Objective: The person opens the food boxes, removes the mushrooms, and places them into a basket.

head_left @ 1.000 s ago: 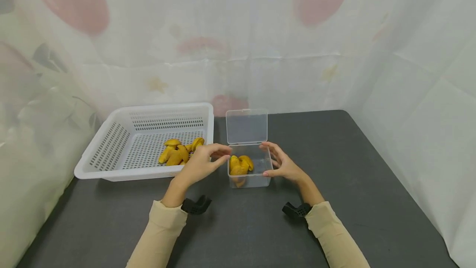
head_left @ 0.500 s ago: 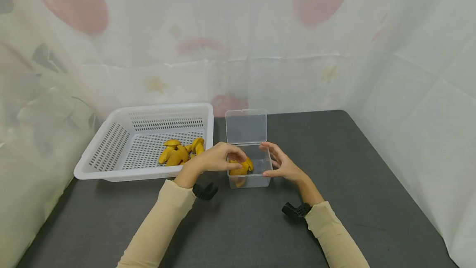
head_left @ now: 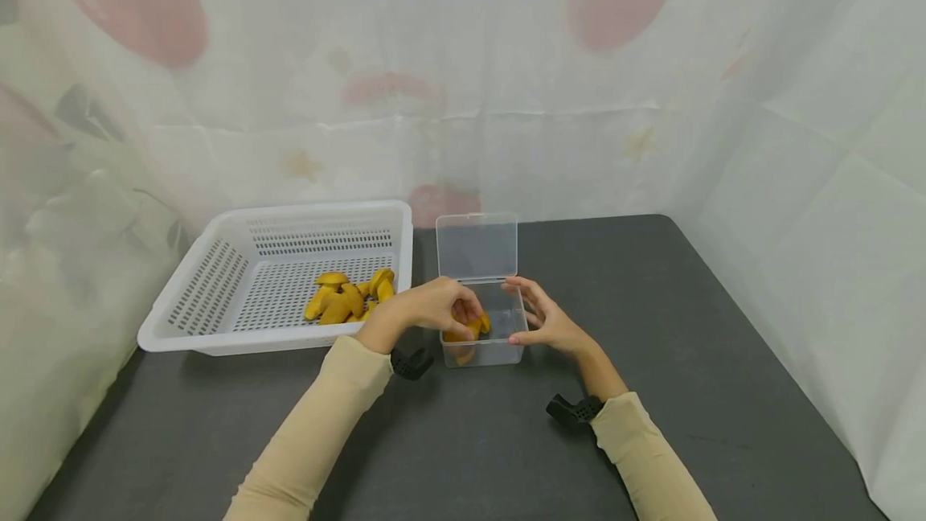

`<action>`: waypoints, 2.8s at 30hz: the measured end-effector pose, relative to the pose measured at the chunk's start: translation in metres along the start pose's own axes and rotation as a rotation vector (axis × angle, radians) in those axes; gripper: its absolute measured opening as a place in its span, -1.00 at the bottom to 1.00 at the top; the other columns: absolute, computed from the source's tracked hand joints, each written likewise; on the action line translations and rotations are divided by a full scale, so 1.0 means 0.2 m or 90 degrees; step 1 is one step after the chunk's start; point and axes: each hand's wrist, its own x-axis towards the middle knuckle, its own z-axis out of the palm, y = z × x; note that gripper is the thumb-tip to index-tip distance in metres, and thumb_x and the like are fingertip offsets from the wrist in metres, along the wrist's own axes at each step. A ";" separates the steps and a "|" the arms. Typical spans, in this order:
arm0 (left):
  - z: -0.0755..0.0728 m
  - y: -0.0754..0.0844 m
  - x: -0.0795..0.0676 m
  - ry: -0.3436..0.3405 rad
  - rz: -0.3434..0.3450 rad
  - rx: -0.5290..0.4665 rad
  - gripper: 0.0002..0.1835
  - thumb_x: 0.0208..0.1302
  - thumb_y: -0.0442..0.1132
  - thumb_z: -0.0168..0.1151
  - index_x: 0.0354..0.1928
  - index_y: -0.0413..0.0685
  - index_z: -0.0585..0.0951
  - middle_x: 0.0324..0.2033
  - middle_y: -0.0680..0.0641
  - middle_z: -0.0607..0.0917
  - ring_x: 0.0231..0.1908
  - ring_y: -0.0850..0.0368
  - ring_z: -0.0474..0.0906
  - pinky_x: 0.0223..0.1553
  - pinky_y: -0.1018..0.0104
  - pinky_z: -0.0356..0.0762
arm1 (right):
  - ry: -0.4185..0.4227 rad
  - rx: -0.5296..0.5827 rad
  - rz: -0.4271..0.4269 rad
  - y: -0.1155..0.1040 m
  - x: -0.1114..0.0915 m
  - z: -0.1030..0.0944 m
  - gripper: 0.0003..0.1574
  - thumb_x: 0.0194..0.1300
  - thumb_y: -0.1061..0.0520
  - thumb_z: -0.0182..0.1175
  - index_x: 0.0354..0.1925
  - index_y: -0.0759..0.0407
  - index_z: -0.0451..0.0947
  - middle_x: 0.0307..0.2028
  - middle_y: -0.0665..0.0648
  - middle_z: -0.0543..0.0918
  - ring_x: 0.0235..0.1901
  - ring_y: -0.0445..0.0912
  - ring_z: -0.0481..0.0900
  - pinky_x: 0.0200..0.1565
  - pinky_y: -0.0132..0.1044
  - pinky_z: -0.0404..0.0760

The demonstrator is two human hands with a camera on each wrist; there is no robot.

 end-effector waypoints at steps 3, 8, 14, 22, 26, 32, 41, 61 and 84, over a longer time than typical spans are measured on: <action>0.00 0.00 0.01 -0.008 -0.007 0.033 -0.66 0.07 -0.20 0.46 -0.10 -0.17 0.68 -0.22 -0.11 0.76 -0.30 0.21 0.68 -0.24 0.53 0.65 | 0.001 -0.001 0.001 0.00 0.00 0.00 0.19 0.10 0.13 0.43 0.47 0.20 -0.09 0.47 0.38 0.01 0.52 0.30 -0.24 0.37 0.49 -0.06; 0.00 0.01 0.02 -0.014 -0.017 0.061 -0.67 0.02 -0.24 0.49 -0.14 -0.16 0.68 -0.26 -0.09 0.77 -0.31 0.20 0.70 -0.26 0.53 0.65 | 0.003 0.005 0.003 0.00 0.00 0.01 0.21 0.08 0.12 0.44 0.48 0.20 -0.09 0.47 0.38 0.01 0.53 0.29 -0.25 0.39 0.47 -0.04; 0.00 0.01 0.02 -0.004 -0.010 0.021 -0.68 0.00 -0.32 0.48 -0.16 -0.20 0.67 -0.26 -0.13 0.76 -0.30 0.16 0.69 -0.24 0.52 0.66 | 0.000 -0.004 -0.003 0.00 0.00 0.01 0.19 0.10 0.14 0.43 0.47 0.22 -0.10 0.46 0.39 0.01 0.53 0.30 -0.26 0.38 0.47 -0.02; 0.01 0.00 -0.02 0.042 -0.004 -0.050 -0.65 0.01 -0.31 0.48 -0.11 -0.21 0.66 -0.19 -0.14 0.73 -0.25 0.16 0.66 -0.16 0.48 0.67 | 0.000 -0.009 -0.003 0.00 0.00 0.00 0.20 0.10 0.13 0.43 0.47 0.20 -0.10 0.47 0.39 0.02 0.53 0.30 -0.25 0.38 0.48 -0.03; 0.01 0.01 -0.04 0.067 0.007 -0.070 -0.64 0.04 -0.29 0.46 -0.08 -0.19 0.66 -0.15 -0.13 0.74 -0.22 0.17 0.67 -0.13 0.47 0.68 | -0.001 -0.013 -0.003 -0.01 0.00 0.01 0.20 0.09 0.12 0.44 0.47 0.21 -0.10 0.46 0.40 0.02 0.52 0.31 -0.26 0.37 0.48 -0.03; 0.01 0.01 -0.07 0.097 0.031 -0.111 -0.60 0.06 -0.29 0.45 0.00 -0.17 0.64 -0.11 -0.13 0.73 -0.18 0.13 0.67 -0.09 0.46 0.66 | -0.002 0.001 0.001 -0.01 0.00 0.01 0.22 0.08 0.09 0.45 0.47 0.20 -0.10 0.47 0.39 0.00 0.53 0.29 -0.29 0.39 0.48 -0.08; 0.01 -0.01 -0.12 0.131 0.038 -0.194 -0.58 0.14 -0.25 0.39 0.07 -0.13 0.61 -0.03 -0.17 0.68 -0.10 0.10 0.64 0.00 0.41 0.67 | -0.003 0.002 -0.005 -0.01 0.00 0.01 0.23 0.09 0.09 0.44 0.47 0.23 -0.11 0.47 0.41 0.00 0.52 0.32 -0.27 0.37 0.50 -0.08; -0.04 -0.02 -0.24 0.242 0.026 -0.200 -0.56 0.16 -0.27 0.37 0.11 -0.11 0.59 0.05 -0.16 0.65 -0.03 0.00 0.58 0.14 -0.02 0.60 | -0.010 0.009 -0.013 0.00 0.00 0.01 0.21 0.10 0.07 0.43 0.46 0.26 -0.11 0.46 0.42 0.00 0.51 0.33 -0.25 0.37 0.50 -0.09; -0.12 -0.13 -0.49 0.376 -0.042 -0.213 -0.55 0.17 -0.33 0.36 0.13 -0.19 0.57 0.13 -0.21 0.59 -0.02 0.35 0.55 0.18 0.16 0.59 | -0.001 0.002 -0.011 -0.02 -0.01 0.01 0.20 0.10 0.11 0.43 0.47 0.24 -0.10 0.47 0.40 0.00 0.51 0.31 -0.22 0.38 0.48 -0.09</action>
